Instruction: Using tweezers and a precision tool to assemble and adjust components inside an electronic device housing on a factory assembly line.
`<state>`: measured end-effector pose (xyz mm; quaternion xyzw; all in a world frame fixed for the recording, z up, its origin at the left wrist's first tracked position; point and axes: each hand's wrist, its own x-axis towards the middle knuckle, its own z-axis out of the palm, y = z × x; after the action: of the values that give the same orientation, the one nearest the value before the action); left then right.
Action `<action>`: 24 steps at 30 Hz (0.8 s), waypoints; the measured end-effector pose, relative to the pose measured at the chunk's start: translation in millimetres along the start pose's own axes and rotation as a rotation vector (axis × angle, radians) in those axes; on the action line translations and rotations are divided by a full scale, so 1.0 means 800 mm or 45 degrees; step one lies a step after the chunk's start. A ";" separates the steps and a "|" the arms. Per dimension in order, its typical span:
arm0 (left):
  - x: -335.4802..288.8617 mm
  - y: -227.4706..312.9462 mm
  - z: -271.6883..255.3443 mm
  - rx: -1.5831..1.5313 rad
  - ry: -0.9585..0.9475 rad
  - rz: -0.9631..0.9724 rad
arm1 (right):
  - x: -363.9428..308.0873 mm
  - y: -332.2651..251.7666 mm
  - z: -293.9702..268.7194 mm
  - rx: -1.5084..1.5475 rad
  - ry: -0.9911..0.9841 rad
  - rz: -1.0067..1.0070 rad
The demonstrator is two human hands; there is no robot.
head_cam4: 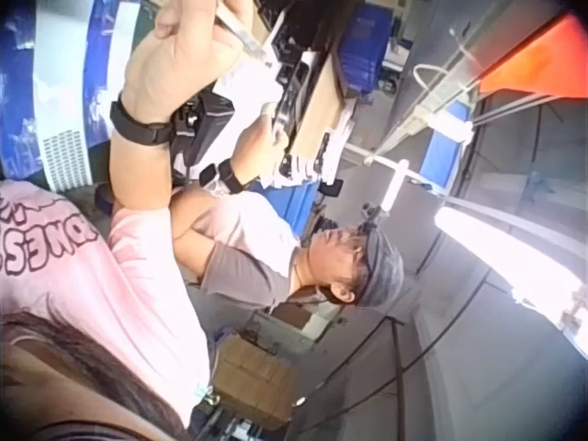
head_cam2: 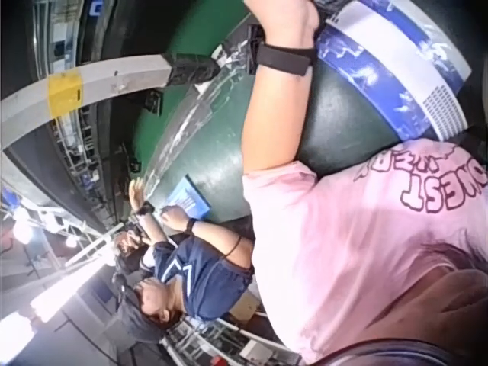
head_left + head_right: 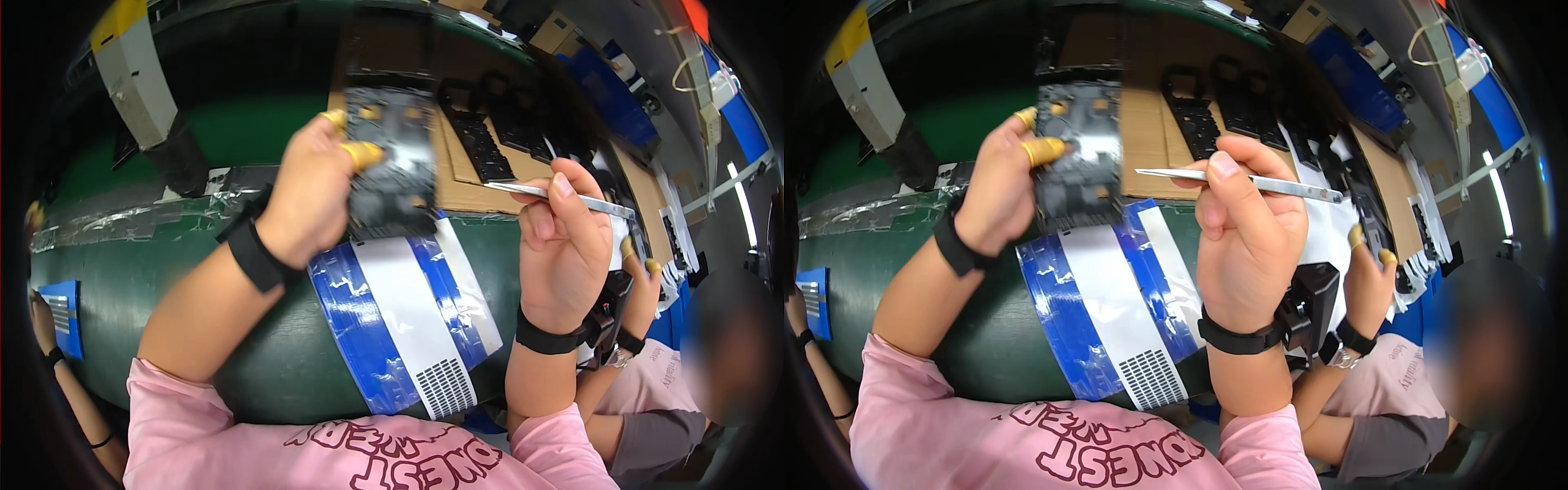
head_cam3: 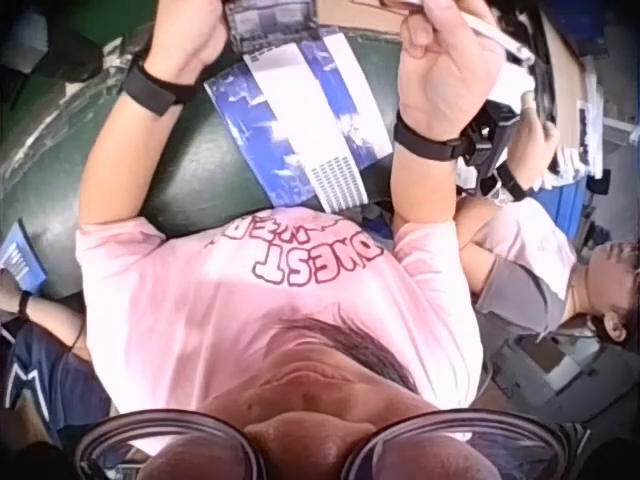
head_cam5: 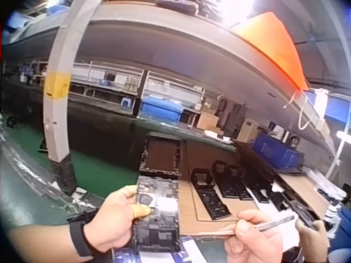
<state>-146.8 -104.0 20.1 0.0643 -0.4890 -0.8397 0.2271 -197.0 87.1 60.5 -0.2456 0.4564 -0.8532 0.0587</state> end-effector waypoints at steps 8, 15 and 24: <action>0.193 0.015 -0.200 1.832 1.056 0.027 | -0.048 -0.045 -0.051 -0.092 0.174 -0.119; 0.171 -0.087 0.023 2.401 0.261 0.288 | -0.069 -0.069 -0.059 -0.245 0.222 -0.324; 0.248 -0.185 0.054 0.274 0.465 -0.270 | -0.080 -0.075 -0.053 -0.370 0.224 -0.287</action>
<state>-384.7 -96.6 -60.7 0.2901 -0.5170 -0.7764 0.2142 -153.6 174.6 65.5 -0.2254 0.5478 -0.7977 -0.1132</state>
